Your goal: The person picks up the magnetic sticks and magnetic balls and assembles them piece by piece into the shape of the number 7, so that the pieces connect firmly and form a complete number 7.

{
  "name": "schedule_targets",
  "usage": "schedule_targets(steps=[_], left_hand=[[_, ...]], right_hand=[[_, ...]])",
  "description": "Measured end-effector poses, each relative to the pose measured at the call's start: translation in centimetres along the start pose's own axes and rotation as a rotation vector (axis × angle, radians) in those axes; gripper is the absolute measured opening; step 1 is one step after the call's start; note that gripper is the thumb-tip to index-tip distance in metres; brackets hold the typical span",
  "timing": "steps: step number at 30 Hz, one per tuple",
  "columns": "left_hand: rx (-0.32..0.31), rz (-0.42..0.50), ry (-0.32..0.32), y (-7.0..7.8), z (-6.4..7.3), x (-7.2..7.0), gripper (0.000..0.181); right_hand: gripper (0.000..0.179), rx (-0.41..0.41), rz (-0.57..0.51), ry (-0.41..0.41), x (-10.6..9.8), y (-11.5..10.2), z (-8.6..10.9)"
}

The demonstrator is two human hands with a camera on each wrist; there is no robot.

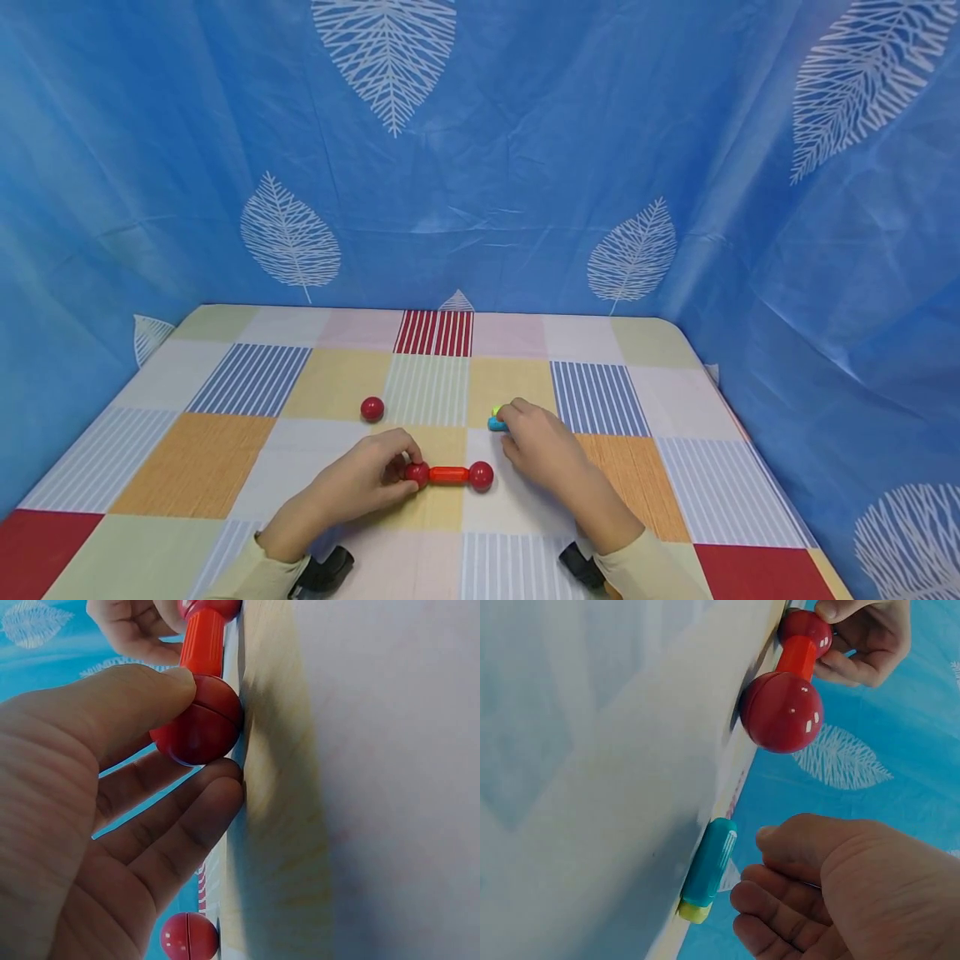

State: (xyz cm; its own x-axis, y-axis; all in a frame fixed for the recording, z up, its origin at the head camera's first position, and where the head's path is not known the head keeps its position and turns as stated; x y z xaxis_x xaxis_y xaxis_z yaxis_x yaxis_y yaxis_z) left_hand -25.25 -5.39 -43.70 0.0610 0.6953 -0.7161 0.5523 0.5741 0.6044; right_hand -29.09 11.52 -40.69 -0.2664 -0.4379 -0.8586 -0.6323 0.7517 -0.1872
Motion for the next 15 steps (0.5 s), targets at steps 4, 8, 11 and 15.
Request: schedule_targets(steps=[4,8,11,15], left_hand=[[0.008,-0.001,0.006,0.0,0.0,-0.1,0.022],[0.012,-0.001,0.008,0.0,-0.1,-0.1,0.022],[0.007,-0.003,0.005,0.0,-0.1,0.0,0.022],[0.003,-0.007,-0.001,-0.1,0.0,0.1,0.022]], right_hand=[[0.023,0.027,0.030,-0.029,0.4,0.4,-0.3],[0.024,0.051,0.050,-0.055,0.7,0.7,-0.6],[0.022,0.060,0.054,-0.081,1.1,0.8,-0.7],[0.021,0.058,0.086,-0.115,1.7,1.0,-0.7]])
Point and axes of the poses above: each hand's wrist, its own z-axis away from the middle knuckle, its own x-axis out of the palm, y = z × x, the point moved 10 cm from there along -z, towards the middle knuckle, and after that the axes turned 10 degrees about y, right-handed, at the moved point
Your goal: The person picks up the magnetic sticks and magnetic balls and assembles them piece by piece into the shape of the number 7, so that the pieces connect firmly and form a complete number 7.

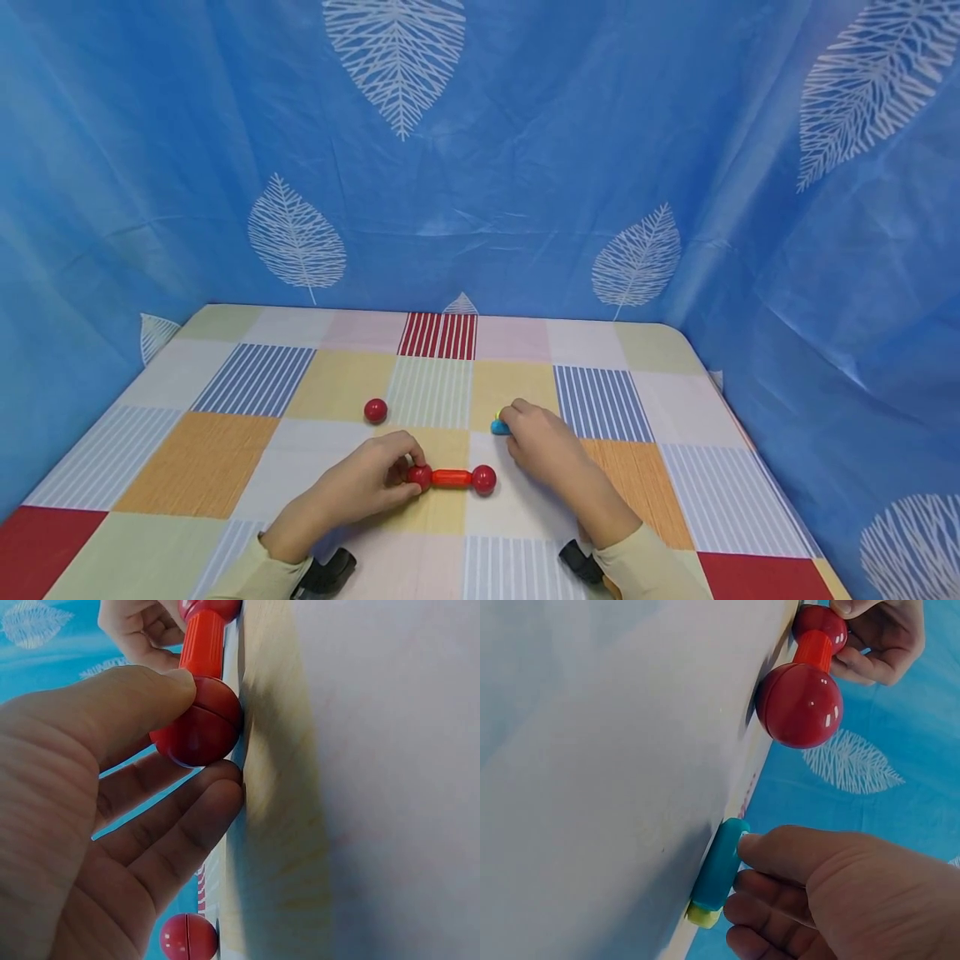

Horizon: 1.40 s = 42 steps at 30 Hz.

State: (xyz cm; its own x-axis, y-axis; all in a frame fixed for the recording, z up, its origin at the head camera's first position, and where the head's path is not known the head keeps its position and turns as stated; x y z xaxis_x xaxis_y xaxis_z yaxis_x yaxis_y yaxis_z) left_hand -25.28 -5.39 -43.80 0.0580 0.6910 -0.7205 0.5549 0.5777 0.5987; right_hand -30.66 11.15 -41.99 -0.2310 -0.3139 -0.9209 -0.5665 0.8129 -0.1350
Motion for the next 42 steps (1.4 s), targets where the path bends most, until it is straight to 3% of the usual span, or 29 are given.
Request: schedule_targets(steps=[17,26,42], left_hand=[[-0.002,0.007,-0.004,0.2,0.1,0.1,0.022],[0.001,0.003,-0.003,0.3,0.0,0.0,0.022],[-0.003,0.006,0.002,0.1,0.1,0.0,0.022]], right_hand=[[0.016,0.045,0.092,-0.083,0.4,0.1,1.2],[0.023,0.046,0.060,-0.158,0.1,-0.1,2.6],[0.024,-0.061,-0.008,-0.148,-1.0,-0.6,4.4]])
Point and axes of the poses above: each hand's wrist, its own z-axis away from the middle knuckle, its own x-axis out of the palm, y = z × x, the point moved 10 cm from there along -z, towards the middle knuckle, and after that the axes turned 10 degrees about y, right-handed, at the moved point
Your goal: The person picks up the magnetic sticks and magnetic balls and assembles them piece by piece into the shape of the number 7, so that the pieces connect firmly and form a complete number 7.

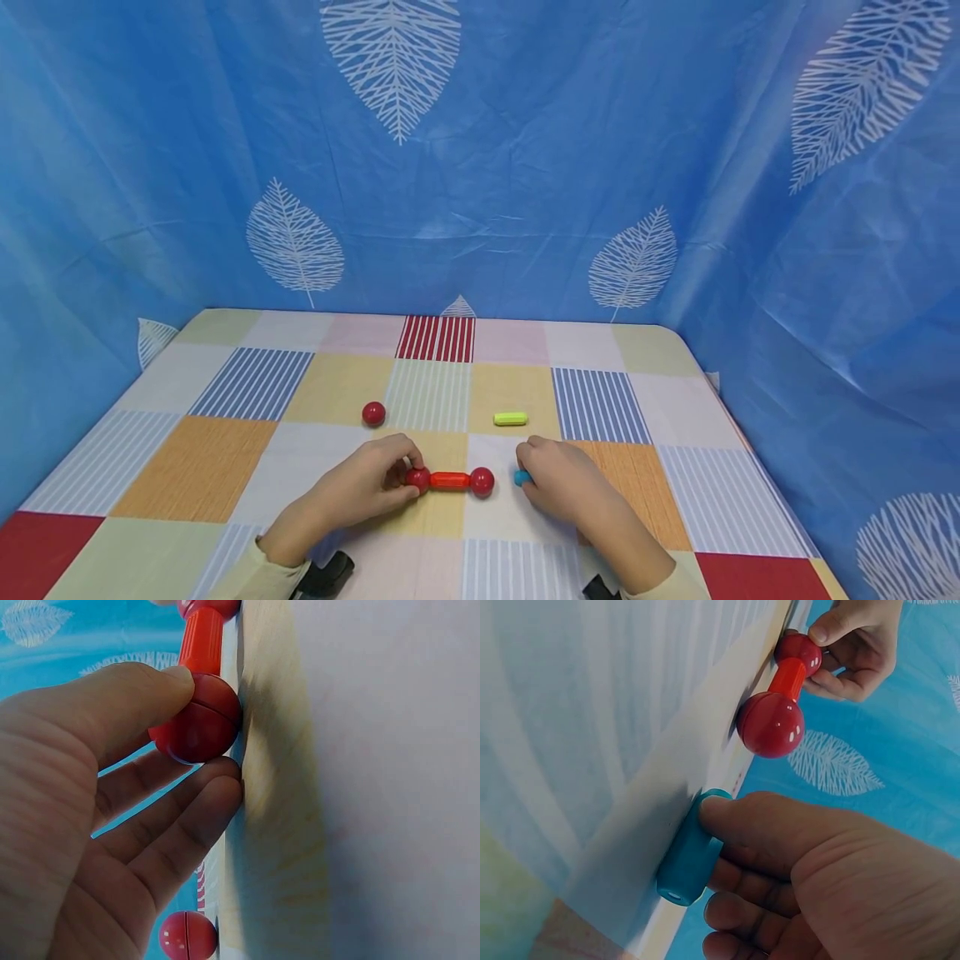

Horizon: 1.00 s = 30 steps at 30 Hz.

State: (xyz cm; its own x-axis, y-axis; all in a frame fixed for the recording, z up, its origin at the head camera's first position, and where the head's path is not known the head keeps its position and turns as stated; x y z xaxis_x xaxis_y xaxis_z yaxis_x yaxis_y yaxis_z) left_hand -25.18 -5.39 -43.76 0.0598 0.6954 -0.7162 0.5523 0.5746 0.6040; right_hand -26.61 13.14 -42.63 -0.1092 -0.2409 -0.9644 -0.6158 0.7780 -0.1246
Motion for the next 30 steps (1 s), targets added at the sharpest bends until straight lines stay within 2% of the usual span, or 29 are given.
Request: schedule_targets(steps=[5,12,20,24,30], left_hand=[[-0.012,0.010,-0.004,-0.1,0.1,0.1,0.022],[-0.014,0.003,-0.002,-0.2,0.1,0.1,0.022],[0.003,0.010,-0.002,-0.1,0.1,0.1,0.023],[0.006,0.011,0.000,0.0,0.1,0.1,0.023],[0.006,0.008,0.000,0.0,0.1,0.0,0.023]], right_hand=[[0.023,-0.002,-0.011,-0.008,0.1,-0.2,0.3],[0.018,0.052,-0.040,-0.021,0.2,-0.3,0.2],[0.013,0.109,-0.083,0.028,-0.1,-0.5,0.3],[0.012,0.145,-0.176,0.033,0.0,-0.7,0.3],[0.008,0.209,-0.302,-0.014,0.9,-0.8,0.7]])
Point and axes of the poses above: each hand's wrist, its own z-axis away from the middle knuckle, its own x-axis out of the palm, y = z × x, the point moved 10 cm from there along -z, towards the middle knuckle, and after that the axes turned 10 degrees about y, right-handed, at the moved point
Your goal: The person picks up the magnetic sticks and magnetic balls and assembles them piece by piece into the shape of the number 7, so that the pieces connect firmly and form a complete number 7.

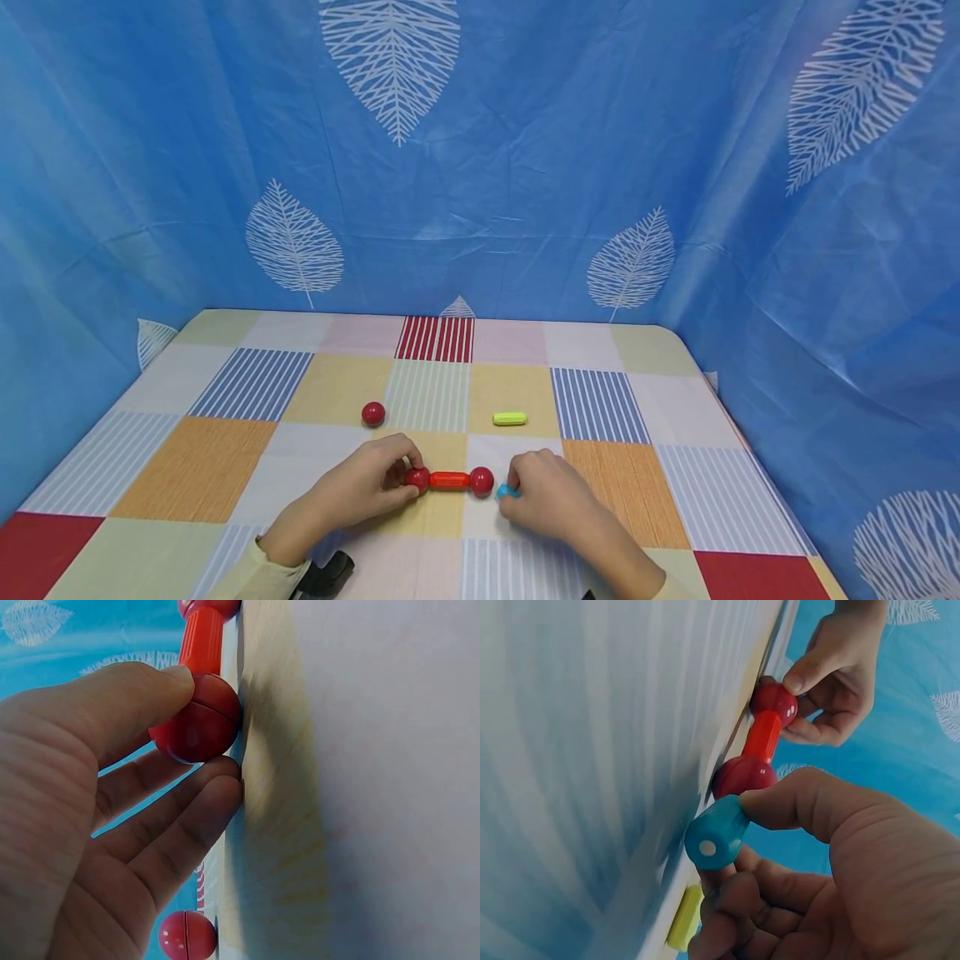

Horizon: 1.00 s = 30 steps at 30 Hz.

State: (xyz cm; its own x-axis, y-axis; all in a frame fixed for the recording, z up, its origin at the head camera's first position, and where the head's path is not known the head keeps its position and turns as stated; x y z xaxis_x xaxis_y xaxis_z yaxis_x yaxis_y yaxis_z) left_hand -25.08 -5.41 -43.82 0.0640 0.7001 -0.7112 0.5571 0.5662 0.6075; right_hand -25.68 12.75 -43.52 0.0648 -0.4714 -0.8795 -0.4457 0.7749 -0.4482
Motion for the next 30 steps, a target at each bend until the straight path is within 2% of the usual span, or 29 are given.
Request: schedule_targets(steps=[11,16,20,27,30], left_hand=[[-0.015,-0.010,-0.002,-0.2,0.0,0.0,0.022],[-0.025,-0.011,-0.007,-0.2,0.0,0.0,0.022],[-0.018,-0.013,-0.003,-0.2,0.1,0.0,0.022],[-0.006,-0.013,-0.005,0.0,-0.1,0.0,0.022],[-0.009,-0.018,-0.007,0.0,-0.1,0.0,0.022]], right_hand=[[0.014,0.103,-0.233,-0.139,1.5,-0.5,1.2],[0.014,0.181,-0.356,-0.209,2.6,-0.6,1.7],[0.012,0.270,-0.493,-0.251,3.7,-0.3,1.9],[0.016,0.377,-0.793,-0.293,5.3,-0.3,2.1],[0.015,0.459,-0.887,-0.304,5.9,0.2,2.3]])
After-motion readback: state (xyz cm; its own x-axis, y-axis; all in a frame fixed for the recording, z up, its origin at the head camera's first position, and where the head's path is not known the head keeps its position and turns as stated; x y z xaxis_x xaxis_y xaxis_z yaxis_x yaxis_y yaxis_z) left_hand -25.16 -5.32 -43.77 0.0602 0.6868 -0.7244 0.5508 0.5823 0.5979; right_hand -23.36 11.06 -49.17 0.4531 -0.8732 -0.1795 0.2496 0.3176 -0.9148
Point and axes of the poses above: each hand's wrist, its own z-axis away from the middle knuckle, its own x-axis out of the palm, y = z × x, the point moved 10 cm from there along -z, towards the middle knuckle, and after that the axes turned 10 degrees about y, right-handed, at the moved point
